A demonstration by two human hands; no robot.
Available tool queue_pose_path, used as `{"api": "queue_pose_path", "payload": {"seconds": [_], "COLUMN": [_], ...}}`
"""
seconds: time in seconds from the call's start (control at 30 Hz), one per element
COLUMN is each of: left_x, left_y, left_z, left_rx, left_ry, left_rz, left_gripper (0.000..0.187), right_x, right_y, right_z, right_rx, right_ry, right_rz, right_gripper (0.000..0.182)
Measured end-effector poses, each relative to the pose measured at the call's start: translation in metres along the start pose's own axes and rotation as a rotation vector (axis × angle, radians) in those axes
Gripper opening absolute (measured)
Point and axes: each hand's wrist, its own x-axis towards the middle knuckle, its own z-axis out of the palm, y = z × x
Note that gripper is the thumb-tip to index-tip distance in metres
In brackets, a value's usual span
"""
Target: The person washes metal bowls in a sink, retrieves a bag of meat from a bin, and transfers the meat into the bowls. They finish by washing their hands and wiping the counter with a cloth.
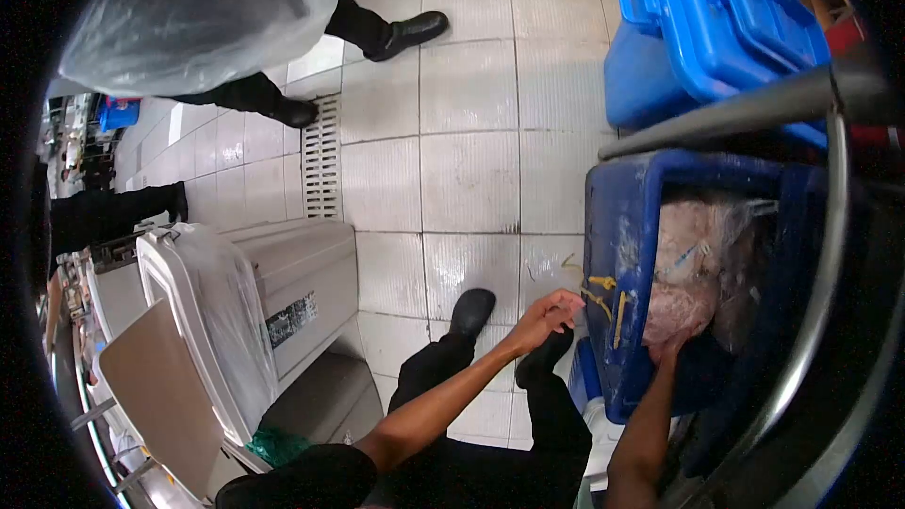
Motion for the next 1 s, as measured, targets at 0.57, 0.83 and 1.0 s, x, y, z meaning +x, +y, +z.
{"api": "queue_pose_path", "payload": {"seconds": [0.57, 0.83, 1.0], "left_x": [-0.009, -0.017, -0.013], "left_y": [-0.007, 0.006, 0.010], "left_z": [-0.018, -0.042, -0.048], "left_rx": [-0.225, -0.223, -0.217], "left_ry": [0.009, -0.012, -0.015], "left_rz": [-0.012, -0.023, -0.015], "left_gripper": [0.027, 0.031, 0.034], "right_x": [0.022, 0.019, 0.007], "right_y": [0.006, 0.007, 0.006], "right_z": [-0.019, 0.000, 0.013], "right_rx": [0.297, 0.128, 0.066], "right_ry": [-0.165, -0.120, 0.085], "right_rz": [-0.068, -0.219, -0.286], "right_gripper": [0.103, 0.100, 0.094]}}
